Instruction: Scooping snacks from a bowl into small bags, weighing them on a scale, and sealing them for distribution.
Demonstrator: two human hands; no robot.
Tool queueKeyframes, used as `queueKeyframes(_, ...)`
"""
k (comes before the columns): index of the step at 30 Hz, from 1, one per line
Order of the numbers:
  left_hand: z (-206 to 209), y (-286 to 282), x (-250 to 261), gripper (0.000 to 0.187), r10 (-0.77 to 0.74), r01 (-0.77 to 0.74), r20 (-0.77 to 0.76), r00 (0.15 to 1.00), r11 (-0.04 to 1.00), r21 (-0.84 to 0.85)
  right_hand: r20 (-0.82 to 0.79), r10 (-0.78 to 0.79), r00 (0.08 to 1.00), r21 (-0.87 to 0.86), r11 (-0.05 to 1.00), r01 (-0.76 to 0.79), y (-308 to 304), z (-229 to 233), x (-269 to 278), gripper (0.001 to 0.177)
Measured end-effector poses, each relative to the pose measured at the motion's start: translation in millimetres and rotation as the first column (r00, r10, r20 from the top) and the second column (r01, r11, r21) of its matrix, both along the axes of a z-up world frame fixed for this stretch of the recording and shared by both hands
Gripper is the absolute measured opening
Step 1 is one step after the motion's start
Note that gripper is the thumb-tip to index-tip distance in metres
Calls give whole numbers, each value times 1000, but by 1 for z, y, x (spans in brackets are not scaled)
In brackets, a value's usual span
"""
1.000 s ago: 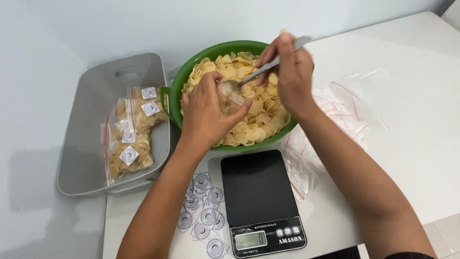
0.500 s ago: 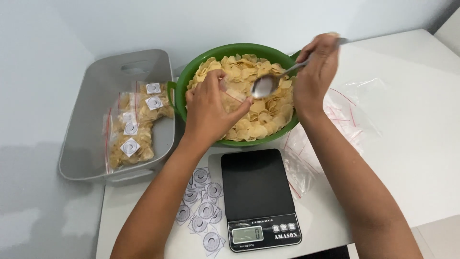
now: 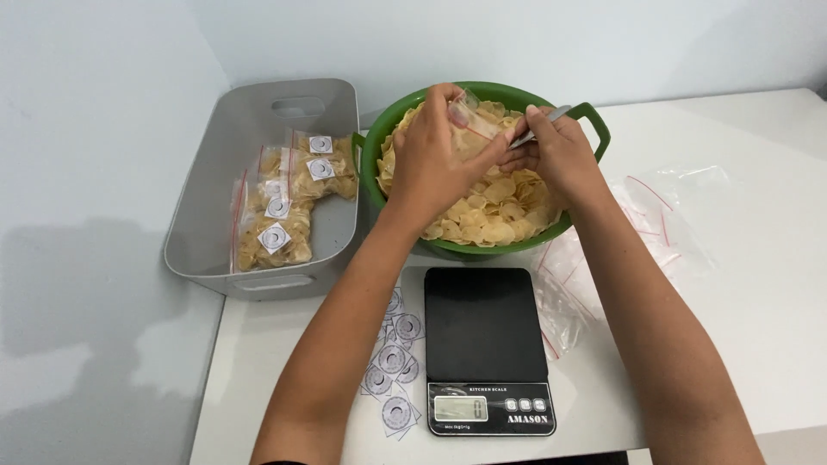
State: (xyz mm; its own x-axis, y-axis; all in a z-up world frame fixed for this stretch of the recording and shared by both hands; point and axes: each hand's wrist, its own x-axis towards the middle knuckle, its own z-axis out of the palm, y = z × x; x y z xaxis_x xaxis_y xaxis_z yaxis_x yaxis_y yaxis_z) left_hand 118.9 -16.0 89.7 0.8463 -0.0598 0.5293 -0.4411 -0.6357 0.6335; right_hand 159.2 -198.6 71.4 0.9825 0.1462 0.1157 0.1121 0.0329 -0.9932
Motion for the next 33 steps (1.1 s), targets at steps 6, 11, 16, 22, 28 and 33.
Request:
queueKeyframes(6, 4, 0, 0, 58, 41, -22, 125, 991, 989, -145, 0, -305, 952, 170, 939, 300, -2, 5, 2, 35)
queueKeyframes(11, -11, 5, 8, 50, 88, -60, 337, 937, 994, -93, 69, -455, 888, 337, 848, 409, 0, 8, -3, 34)
queueKeyframes(16, -17, 5, 6, 46, 69, -58, 357, 932, 997, -41, 203, -544, 814, 394, 806, 441, -2, 18, -14, 37)
queueKeyframes(22, -21, 8, 5, 58, 65, -71, 206, 976, 997, 18, 229, -639, 735, 501, 724, 473, -11, 51, -27, 37)
queueKeyframes(28, -16, 7, 2, 66, 50, -64, 132, 990, 993, 101, 190, -647, 738, 585, 679, 444, -4, 62, -28, 29)
queueKeyframes(33, -19, 6, 6, 68, 52, -69, 114, 992, 987, 148, 408, -477, 778, 310, 874, 373, 19, 53, -35, 48)
